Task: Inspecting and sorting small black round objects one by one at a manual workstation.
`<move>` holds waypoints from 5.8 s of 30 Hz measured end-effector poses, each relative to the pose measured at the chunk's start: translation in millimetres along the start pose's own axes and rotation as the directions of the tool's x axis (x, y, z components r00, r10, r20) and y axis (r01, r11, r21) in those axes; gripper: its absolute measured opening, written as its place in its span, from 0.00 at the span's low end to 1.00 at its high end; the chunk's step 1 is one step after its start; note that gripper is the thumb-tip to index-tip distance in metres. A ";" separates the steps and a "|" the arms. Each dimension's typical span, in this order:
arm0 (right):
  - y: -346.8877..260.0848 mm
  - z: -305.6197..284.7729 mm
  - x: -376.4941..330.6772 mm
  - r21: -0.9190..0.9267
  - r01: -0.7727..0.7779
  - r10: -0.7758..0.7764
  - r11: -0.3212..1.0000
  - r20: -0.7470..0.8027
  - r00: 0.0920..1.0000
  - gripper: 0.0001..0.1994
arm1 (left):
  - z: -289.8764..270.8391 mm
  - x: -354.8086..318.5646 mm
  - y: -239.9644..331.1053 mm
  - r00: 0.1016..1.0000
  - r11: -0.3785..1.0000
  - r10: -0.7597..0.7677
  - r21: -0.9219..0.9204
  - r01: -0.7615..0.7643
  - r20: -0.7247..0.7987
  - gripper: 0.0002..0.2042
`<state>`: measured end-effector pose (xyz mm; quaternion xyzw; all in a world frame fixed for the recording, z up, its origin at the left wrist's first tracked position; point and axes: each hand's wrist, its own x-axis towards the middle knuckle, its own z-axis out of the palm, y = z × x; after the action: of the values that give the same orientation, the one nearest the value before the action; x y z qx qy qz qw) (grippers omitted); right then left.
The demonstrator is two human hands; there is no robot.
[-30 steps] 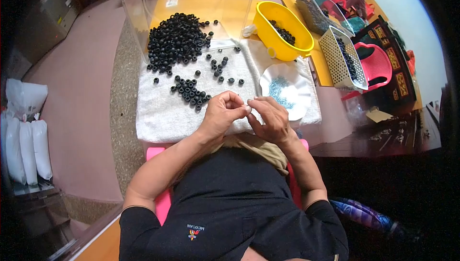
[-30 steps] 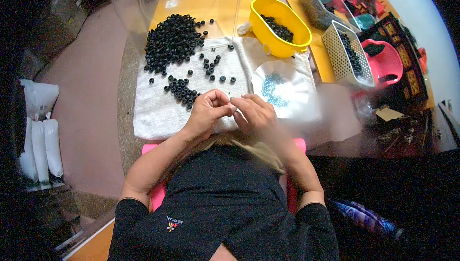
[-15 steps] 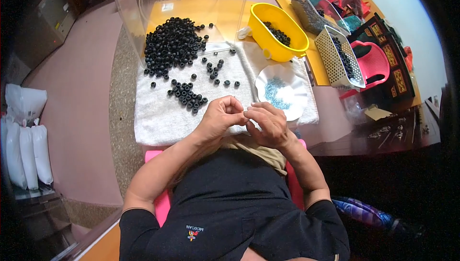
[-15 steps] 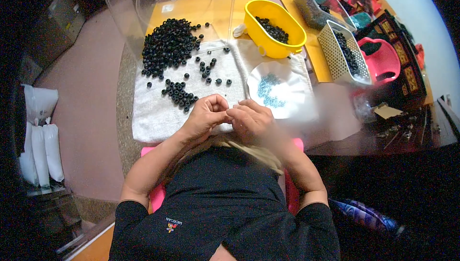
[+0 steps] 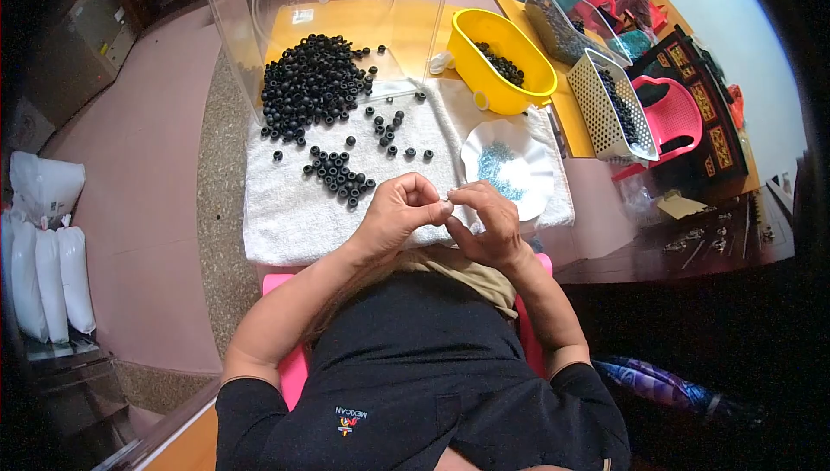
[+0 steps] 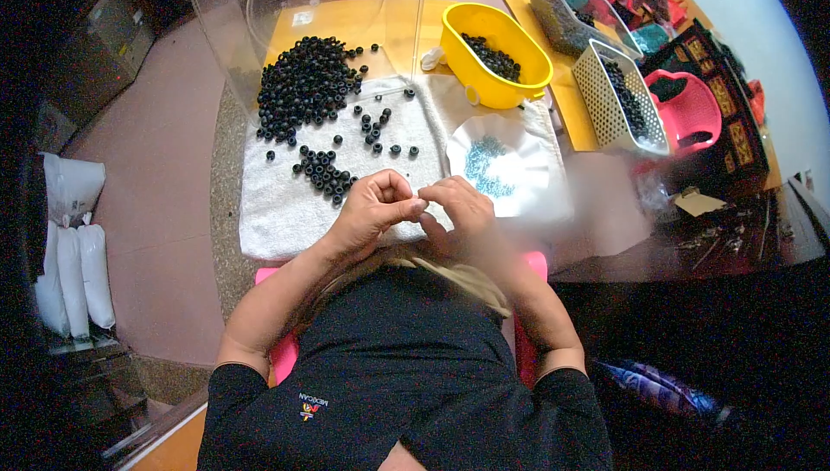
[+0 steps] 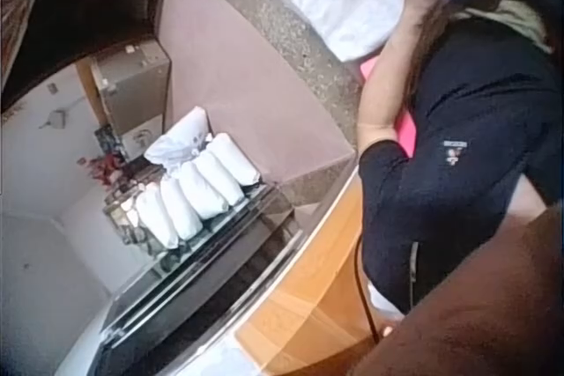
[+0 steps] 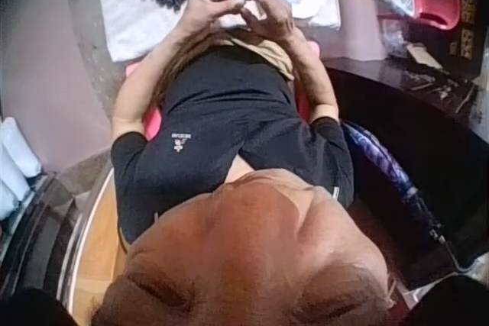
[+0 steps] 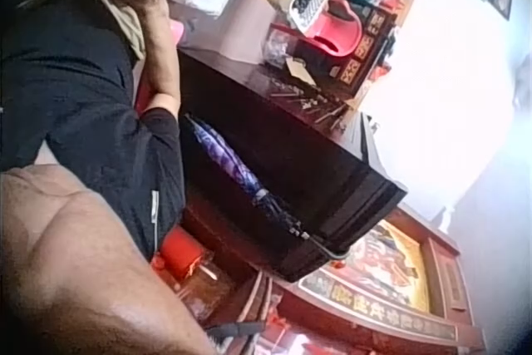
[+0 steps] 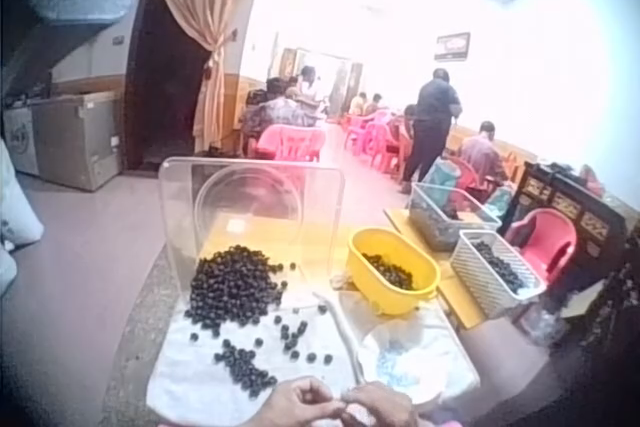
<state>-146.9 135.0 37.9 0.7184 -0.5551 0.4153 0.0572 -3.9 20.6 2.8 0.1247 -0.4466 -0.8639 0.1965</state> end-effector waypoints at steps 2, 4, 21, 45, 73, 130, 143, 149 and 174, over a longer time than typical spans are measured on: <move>-1.0 -0.7 1.4 -0.036 0.041 -0.040 0.999 0.012 0.999 0.20 | -0.6 -0.5 0.4 1.000 1.000 0.004 0.004 -0.004 0.000 0.08; 2.3 0.9 -0.4 -0.090 0.115 -0.114 0.989 0.024 0.993 0.20 | -1.1 -0.8 0.0 1.000 1.000 0.006 0.008 -0.006 0.002 0.08; -1.6 2.7 -1.9 0.007 -0.005 0.005 1.000 -0.016 1.000 0.18 | 1.7 -1.3 2.2 1.000 0.999 -0.014 0.040 0.014 -0.001 0.07; 45.3 -59.3 59.8 -0.452 -0.034 -0.141 0.891 -0.347 0.927 0.12 | -1.6 -1.4 2.2 0.984 0.997 -0.067 -0.042 0.061 -0.163 0.07; 126.5 98.2 142.5 -0.468 -0.058 0.308 0.882 0.478 0.823 0.07 | -1.9 2.6 -7.4 0.972 0.995 -0.021 -0.102 -0.003 -0.234 0.07; 43.7 25.5 64.3 0.302 -0.358 0.223 0.884 0.402 0.888 0.13 | -12.6 7.9 -1.7 0.891 0.972 0.073 -0.168 -0.164 -0.449 0.12; 42.0 18.7 36.0 0.365 -0.365 0.219 0.856 0.384 0.897 0.14 | -12.9 5.8 -5.7 0.952 0.988 0.002 -0.144 -0.048 -0.306 0.10; 33.3 12.7 35.4 0.352 -0.325 0.206 0.878 0.335 0.919 0.15 | -7.1 3.4 -1.1 0.961 0.985 -0.058 -0.175 0.010 -0.269 0.10; 94.8 -49.9 -13.3 -0.343 -0.344 0.374 0.874 0.024 0.927 0.12 | -6.6 3.6 -6.9 0.947 0.986 -0.094 -0.162 0.045 -0.308 0.08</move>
<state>-254.2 136.3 25.5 0.6005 -0.7428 0.2864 0.0746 -6.1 17.8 -6.8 0.2611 -0.3371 -0.8711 0.2438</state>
